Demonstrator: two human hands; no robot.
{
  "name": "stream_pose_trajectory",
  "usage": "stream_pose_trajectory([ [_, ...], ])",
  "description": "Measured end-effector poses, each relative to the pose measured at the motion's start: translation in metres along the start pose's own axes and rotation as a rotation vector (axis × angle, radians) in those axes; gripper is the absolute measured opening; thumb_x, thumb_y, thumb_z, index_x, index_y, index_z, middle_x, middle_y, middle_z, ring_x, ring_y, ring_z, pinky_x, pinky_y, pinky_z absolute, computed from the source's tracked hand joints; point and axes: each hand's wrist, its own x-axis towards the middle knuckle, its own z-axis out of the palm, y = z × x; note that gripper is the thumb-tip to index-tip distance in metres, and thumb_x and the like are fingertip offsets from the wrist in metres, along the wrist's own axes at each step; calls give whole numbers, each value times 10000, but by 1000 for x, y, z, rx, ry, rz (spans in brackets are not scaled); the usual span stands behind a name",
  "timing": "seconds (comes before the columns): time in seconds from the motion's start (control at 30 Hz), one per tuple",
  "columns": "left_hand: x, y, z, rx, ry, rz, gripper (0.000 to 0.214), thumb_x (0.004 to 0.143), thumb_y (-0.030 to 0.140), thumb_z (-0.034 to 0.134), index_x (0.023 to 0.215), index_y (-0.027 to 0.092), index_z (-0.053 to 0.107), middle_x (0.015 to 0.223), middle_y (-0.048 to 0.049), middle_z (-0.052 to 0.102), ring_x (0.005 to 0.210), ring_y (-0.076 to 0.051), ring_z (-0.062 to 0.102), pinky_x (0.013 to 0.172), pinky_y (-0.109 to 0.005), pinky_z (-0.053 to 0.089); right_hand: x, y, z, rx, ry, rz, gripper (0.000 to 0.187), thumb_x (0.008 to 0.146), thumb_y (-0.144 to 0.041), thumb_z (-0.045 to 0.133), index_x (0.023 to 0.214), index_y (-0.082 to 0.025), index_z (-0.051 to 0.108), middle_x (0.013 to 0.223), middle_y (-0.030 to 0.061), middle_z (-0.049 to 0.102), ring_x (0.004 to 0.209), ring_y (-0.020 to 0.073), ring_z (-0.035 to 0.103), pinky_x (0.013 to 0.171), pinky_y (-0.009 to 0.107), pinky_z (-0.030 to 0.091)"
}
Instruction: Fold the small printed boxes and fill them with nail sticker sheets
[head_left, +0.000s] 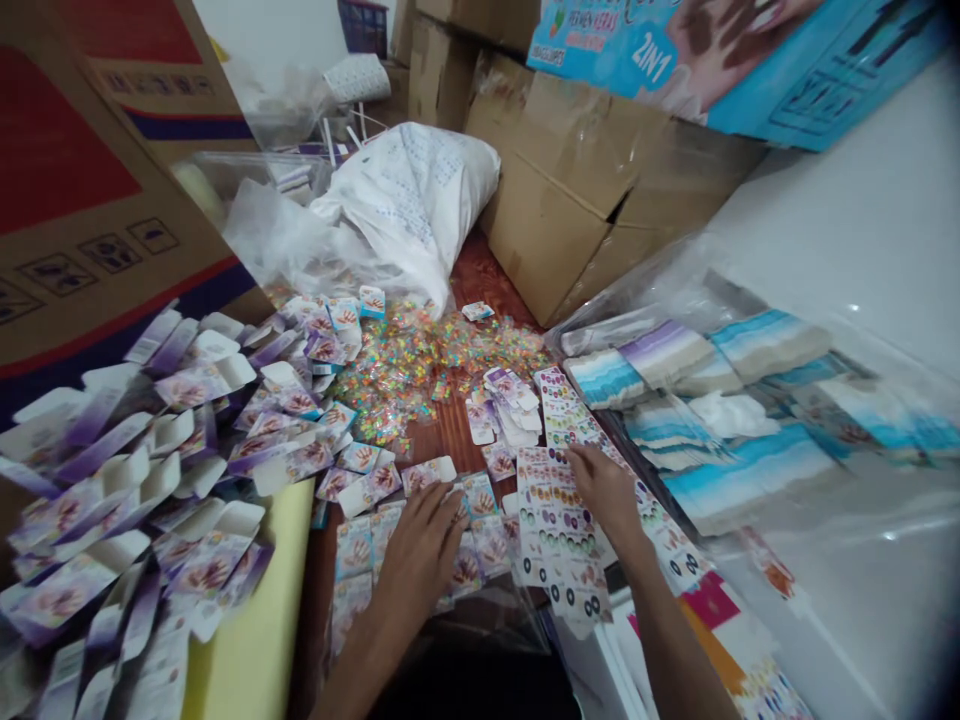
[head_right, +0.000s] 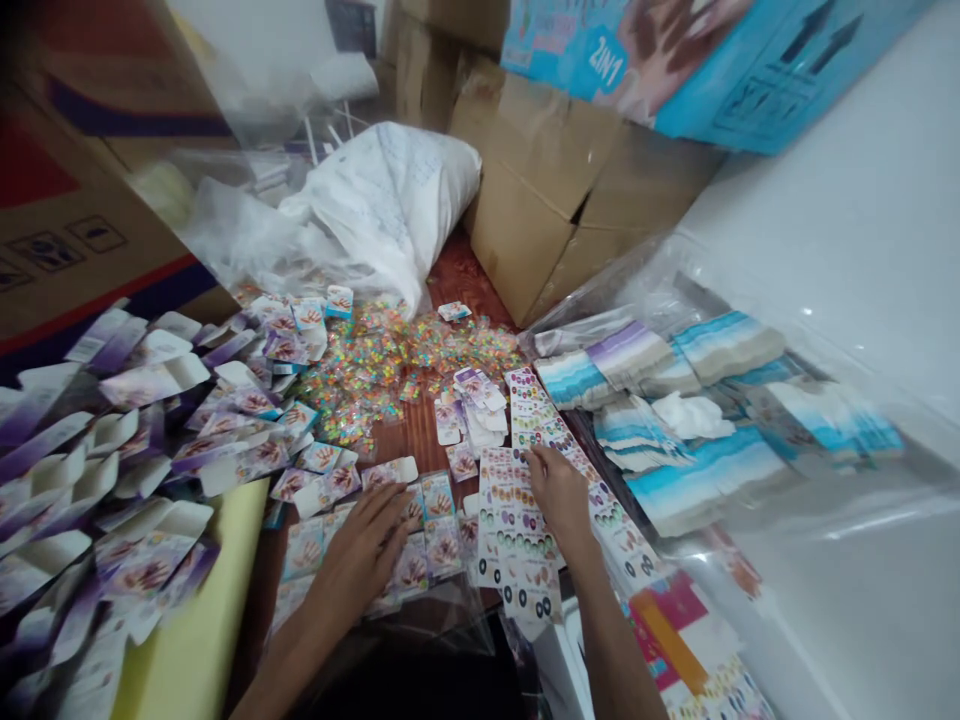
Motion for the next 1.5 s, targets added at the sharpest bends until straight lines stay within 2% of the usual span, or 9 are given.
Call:
stream_pose_trajectory([
  [0.13, 9, 13, 2, -39, -40, 56, 279, 875, 227, 427, 1113, 151, 551, 1149, -106, 602, 1089, -231, 542, 917, -434, 473, -7, 16, 2, -116, 33, 224, 248, 714, -389, 598, 678, -148, 646, 558, 120, 632, 630, 295, 628, 620, 389, 437],
  [0.3, 16, 29, 6, -253, -110, 35, 294, 869, 236, 428, 1119, 175, 570, 1147, -99, 609, 1109, -229, 530, 978, -476, 405, -8, 18, 10, -25, 69, 282, 300, 745, -408, 542, 886, -161, 638, 735, 88, 673, 690, 232, 619, 643, 327, 434],
  [0.63, 71, 75, -1, -1342, -330, -557, 433, 750, 415, 603, 1106, 168, 597, 1088, -80, 640, 994, -223, 585, 876, -354, 447, -37, -48, -54, 603, 19, 97, 259, 756, -425, 597, 768, -173, 656, 672, 18, 657, 608, 153, 598, 555, 245, 485],
  [0.77, 71, 74, -19, -1317, -247, -597, 299, 759, 426, 590, 823, 143, 664, 796, -27, 662, 771, -166, 583, 729, -277, 441, -47, -75, -57, 547, 108, -96, 191, 783, -340, 606, 915, -210, 650, 815, 38, 662, 686, 165, 621, 601, 276, 520],
  [0.87, 65, 69, -34, -1292, -238, -639, 303, 769, 443, 574, 754, 148, 639, 707, 7, 608, 695, -125, 530, 668, -231, 402, -41, -82, -65, 381, 178, -421, 546, 704, -364, 697, 1207, -253, 517, 1226, 101, 531, 1111, 279, 509, 884, 434, 468],
  [1.0, 60, 68, -45, -1309, -252, -729, 359, 790, 484, 533, 723, 146, 633, 629, 23, 559, 635, -108, 491, 648, -226, 388, -28, -92, -71, 241, -97, -767, 561, 732, -363, 680, 1248, -277, 478, 1213, 68, 558, 1264, 286, 349, 1010, 497, 341],
  [1.17, 55, 68, -53, -1447, -201, -729, 506, 844, 543, 385, 877, 119, 659, 804, -77, 651, 791, -196, 579, 737, -313, 442, -29, -104, -57, 380, -185, -725, 448, 761, -341, 657, 1179, -236, 536, 1018, 58, 642, 978, 202, 579, 855, 374, 475],
  [1.37, 46, 63, -55, -898, 161, -552, 333, 781, 489, 536, 854, 191, 664, 972, -60, 643, 993, -223, 541, 922, -355, 382, -37, -104, -54, 504, 278, -566, 356, 782, -58, 567, 1031, -303, 636, 854, 16, 675, 808, 173, 630, 702, 326, 510],
  [1.5, 46, 55, -50, -1247, -132, -800, 558, 811, 615, 358, 697, 154, 650, 764, -82, 652, 819, -212, 600, 814, -354, 455, -52, -112, -54, 309, 280, -837, 526, 771, -51, 549, 1245, -274, 499, 1022, 56, 678, 986, 222, 603, 822, 402, 490],
])
